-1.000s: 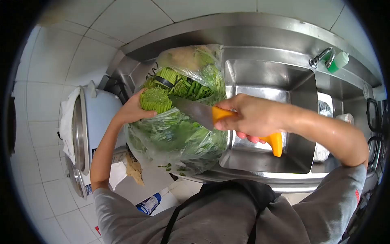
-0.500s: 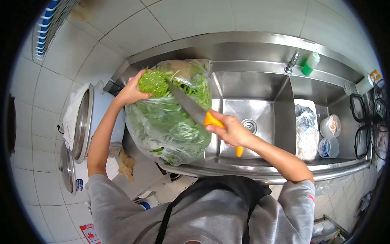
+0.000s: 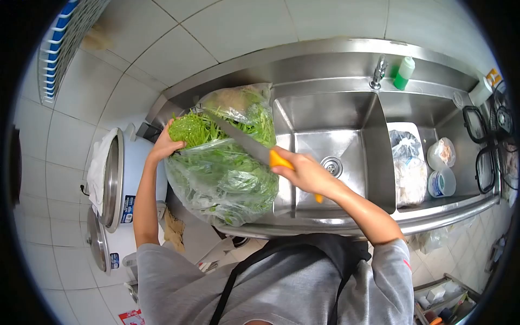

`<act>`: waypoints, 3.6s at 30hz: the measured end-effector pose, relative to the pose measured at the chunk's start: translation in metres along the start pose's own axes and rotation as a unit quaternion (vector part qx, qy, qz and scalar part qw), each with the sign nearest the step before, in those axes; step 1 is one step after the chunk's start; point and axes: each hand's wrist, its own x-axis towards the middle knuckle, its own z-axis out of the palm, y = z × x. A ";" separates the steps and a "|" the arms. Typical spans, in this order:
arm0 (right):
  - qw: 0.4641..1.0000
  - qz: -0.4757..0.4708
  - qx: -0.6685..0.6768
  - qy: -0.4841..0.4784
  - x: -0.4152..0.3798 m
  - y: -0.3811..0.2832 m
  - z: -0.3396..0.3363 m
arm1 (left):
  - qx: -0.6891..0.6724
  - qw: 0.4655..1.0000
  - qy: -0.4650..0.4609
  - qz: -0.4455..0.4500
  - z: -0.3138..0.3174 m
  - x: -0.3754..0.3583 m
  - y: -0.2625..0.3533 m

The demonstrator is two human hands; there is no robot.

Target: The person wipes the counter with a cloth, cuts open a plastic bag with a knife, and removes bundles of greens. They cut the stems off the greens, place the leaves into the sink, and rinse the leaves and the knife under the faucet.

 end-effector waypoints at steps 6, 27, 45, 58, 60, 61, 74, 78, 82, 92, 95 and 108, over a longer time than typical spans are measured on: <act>0.974 0.193 0.024 -0.117 -0.002 -0.010 -0.034 | -0.010 1.000 -0.007 -0.019 -0.003 0.005 -0.005; 0.962 0.161 0.218 0.044 0.000 -0.009 -0.022 | 0.357 0.905 0.010 0.233 0.062 0.090 0.172; 0.963 -0.036 -0.186 0.193 -0.004 -0.129 -0.099 | -0.174 0.808 0.389 0.406 0.036 0.057 0.209; 0.899 -0.080 -0.417 -0.108 0.107 -0.078 0.050 | -0.411 0.734 0.518 -0.155 0.134 0.003 0.016; 0.898 -0.085 -0.415 -0.123 0.109 -0.076 0.062 | -0.373 0.727 0.547 -0.181 0.134 -0.004 0.003; 0.896 -0.089 -0.412 -0.140 0.109 -0.075 0.064 | -0.240 0.779 0.551 -0.181 0.134 -0.009 -0.001; 0.979 -0.052 -0.071 -0.184 0.099 -0.064 0.037 | 0.206 0.932 0.274 0.118 0.139 -0.044 0.038; 0.987 0.015 0.081 -0.139 0.069 -0.040 -0.051 | 0.204 0.931 0.275 0.128 0.148 -0.043 0.026; 0.906 0.187 -0.231 0.303 0.034 0.131 -0.203 | 0.211 0.937 0.258 0.103 0.155 -0.052 0.020; 0.725 0.119 -0.659 0.163 0.073 0.293 -0.317 | 0.203 0.943 0.256 0.062 0.149 -0.056 0.037; 0.704 0.182 -0.679 0.103 0.073 0.293 -0.309 | 0.187 0.945 0.262 0.054 0.148 -0.055 0.037; 0.740 0.324 0.572 0.145 0.119 0.244 -0.127 | 0.146 0.942 0.296 0.056 0.149 -0.051 0.037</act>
